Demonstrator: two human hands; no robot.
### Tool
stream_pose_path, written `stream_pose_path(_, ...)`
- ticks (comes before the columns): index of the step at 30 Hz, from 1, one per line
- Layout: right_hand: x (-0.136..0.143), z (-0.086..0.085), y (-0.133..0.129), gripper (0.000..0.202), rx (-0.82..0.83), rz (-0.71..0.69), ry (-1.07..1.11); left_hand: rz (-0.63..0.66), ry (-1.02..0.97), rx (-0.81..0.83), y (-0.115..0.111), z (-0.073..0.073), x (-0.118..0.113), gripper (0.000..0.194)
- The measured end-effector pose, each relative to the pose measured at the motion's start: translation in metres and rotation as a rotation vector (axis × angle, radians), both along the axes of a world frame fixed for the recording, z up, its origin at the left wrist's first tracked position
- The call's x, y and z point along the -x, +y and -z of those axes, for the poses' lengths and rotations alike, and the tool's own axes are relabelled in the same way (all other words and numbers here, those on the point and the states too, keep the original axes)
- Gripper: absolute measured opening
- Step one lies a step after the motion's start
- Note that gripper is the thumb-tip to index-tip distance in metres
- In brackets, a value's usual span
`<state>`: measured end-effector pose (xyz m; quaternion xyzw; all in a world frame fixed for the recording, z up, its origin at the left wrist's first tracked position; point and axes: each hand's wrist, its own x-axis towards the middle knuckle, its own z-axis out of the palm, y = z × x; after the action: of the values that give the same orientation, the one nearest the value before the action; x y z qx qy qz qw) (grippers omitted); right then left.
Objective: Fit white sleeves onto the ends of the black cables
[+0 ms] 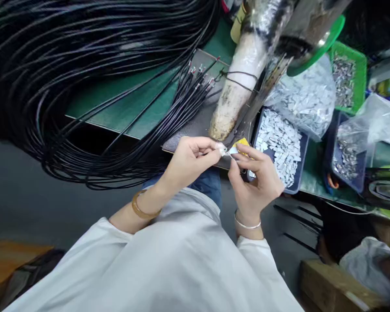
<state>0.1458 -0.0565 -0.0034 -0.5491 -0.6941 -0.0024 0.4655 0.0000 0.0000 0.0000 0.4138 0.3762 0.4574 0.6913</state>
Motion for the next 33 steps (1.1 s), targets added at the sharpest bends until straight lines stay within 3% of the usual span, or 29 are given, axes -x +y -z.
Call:
stream_pose_path(11, -0.0002, 0.0027, -0.0015, 0.019, 0.023, 0.019, -0.128, -0.002, 0.154, 0.004, 0.0001, 0.0057, 0.0023, 0.007)
stream_pose_path(23, 0.0023, -0.0041, -0.0016, 0.021, -0.004, 0.012, -0.034, -0.014, 0.187, -0.061, -0.002, 0.0023, 0.0005, 0.012)
stream_pose_path(33, 0.0008, 0.0017, -0.001, 0.019, 0.055, -0.041, -0.107, 0.037, 0.271, -0.091, -0.0017, 0.0079, 0.0068, 0.014)
